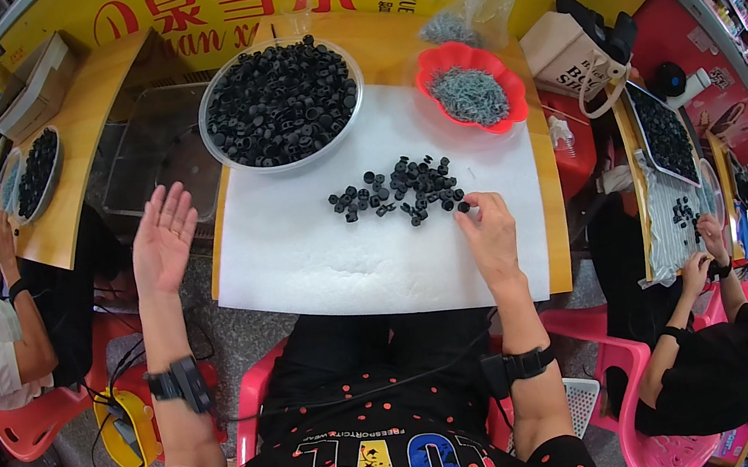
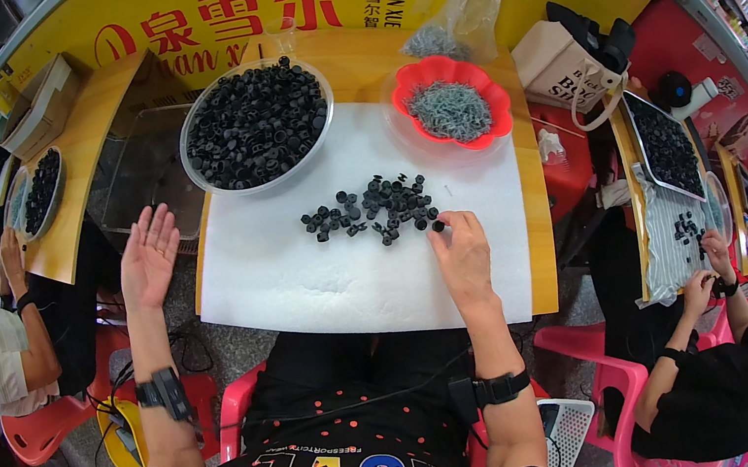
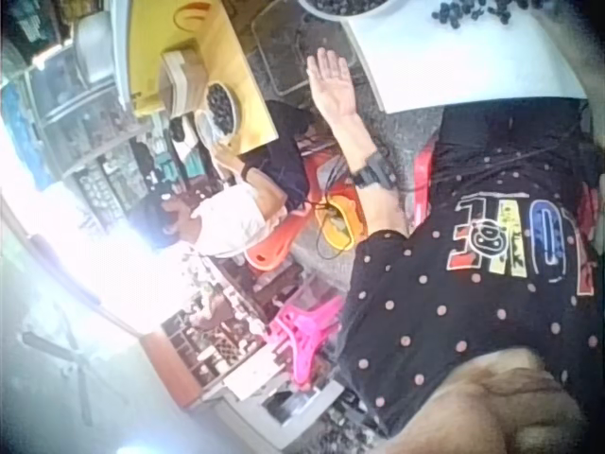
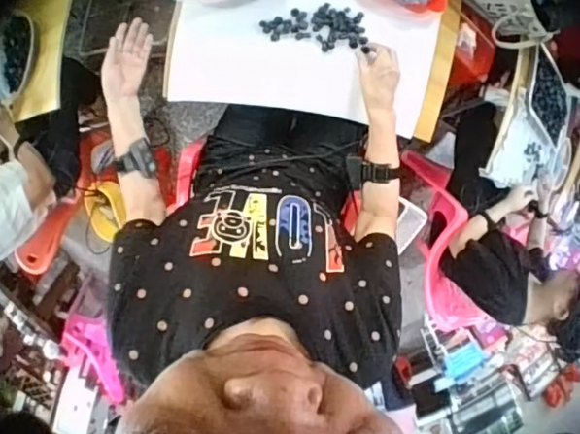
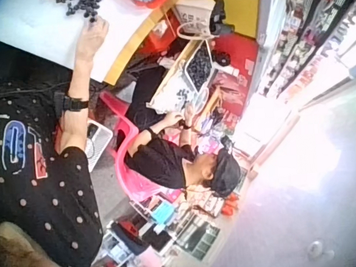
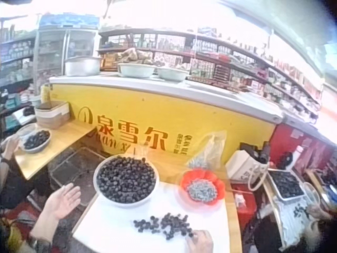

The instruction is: Assembling small black plastic parts by joining two components together by hand.

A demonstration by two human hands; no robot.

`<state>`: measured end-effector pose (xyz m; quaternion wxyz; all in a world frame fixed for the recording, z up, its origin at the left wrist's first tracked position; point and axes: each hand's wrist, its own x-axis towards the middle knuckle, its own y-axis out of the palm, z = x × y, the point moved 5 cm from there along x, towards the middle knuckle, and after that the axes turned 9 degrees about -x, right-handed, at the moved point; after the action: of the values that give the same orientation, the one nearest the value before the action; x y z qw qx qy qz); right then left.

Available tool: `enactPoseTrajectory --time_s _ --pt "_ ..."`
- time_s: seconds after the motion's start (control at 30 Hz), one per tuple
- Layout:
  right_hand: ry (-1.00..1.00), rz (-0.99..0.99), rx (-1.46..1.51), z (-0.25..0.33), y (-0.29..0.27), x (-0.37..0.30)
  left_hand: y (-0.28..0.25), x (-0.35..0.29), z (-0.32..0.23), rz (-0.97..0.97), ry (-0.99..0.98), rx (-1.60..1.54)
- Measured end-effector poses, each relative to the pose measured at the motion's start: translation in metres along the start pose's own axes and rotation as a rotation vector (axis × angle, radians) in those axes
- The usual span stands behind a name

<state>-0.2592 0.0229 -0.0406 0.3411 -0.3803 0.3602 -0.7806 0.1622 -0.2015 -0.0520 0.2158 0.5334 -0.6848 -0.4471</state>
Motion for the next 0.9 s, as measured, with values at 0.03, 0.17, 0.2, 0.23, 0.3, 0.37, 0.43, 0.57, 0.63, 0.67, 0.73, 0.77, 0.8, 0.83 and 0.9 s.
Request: enactPoseTrajectory --time_s 0.03,0.17,0.2,0.23,0.3,0.37,0.43,0.57,0.63,0.67,0.73,0.77,0.8,0.83,0.9 --pt "0.053 0.023 0.050 -0.002 0.002 0.000 0.007 -0.011 0.010 0.007 -0.048 0.060" --pt "0.099 0.040 0.091 -0.005 -0.001 -0.001 0.049 -0.051 0.071 0.054 -0.249 0.356" --pt "0.095 0.038 0.089 -0.002 -0.004 -0.001 0.057 -0.055 0.087 0.050 -0.299 0.456" --pt "0.099 0.117 0.106 0.001 -0.004 -0.003 0.067 -0.061 0.101 0.082 -0.349 0.538" --pt "0.104 0.190 0.116 0.010 -0.010 -0.004 0.088 -0.066 0.127 0.167 -0.423 0.583" --pt "0.113 0.254 0.174 0.022 -0.012 0.002 0.098 -0.066 0.146 0.204 -0.435 0.596" --pt "0.083 0.176 0.155 0.017 -0.014 0.010 0.109 -0.065 0.164 0.254 -0.467 0.533" --pt "-0.107 0.100 -0.014 0.006 0.000 0.026 0.128 -0.067 0.181 0.315 -0.536 0.546" --pt "-0.114 0.122 -0.026 0.004 0.007 0.030 0.134 -0.067 0.183 0.331 -0.545 0.585" --pt "-0.117 0.147 -0.037 0.002 0.010 0.032 0.137 -0.066 0.185 0.343 -0.558 0.625" --pt "-0.103 0.153 -0.016 0.000 0.013 0.035 0.140 -0.063 0.184 0.346 -0.552 0.639" --pt "-0.083 0.161 0.001 -0.003 0.014 0.035 0.143 -0.060 0.185 0.352 -0.554 0.651" --pt "-0.085 0.156 0.005 0.001 0.012 0.036 0.146 -0.057 0.185 0.353 -0.549 0.655" --pt "-0.028 0.164 0.073 0.002 0.011 0.036 0.149 -0.052 0.185 0.344 -0.530 0.687" --pt "0.027 0.165 0.144 0.004 0.007 0.035 0.159 -0.042 0.186 0.339 -0.506 0.725"
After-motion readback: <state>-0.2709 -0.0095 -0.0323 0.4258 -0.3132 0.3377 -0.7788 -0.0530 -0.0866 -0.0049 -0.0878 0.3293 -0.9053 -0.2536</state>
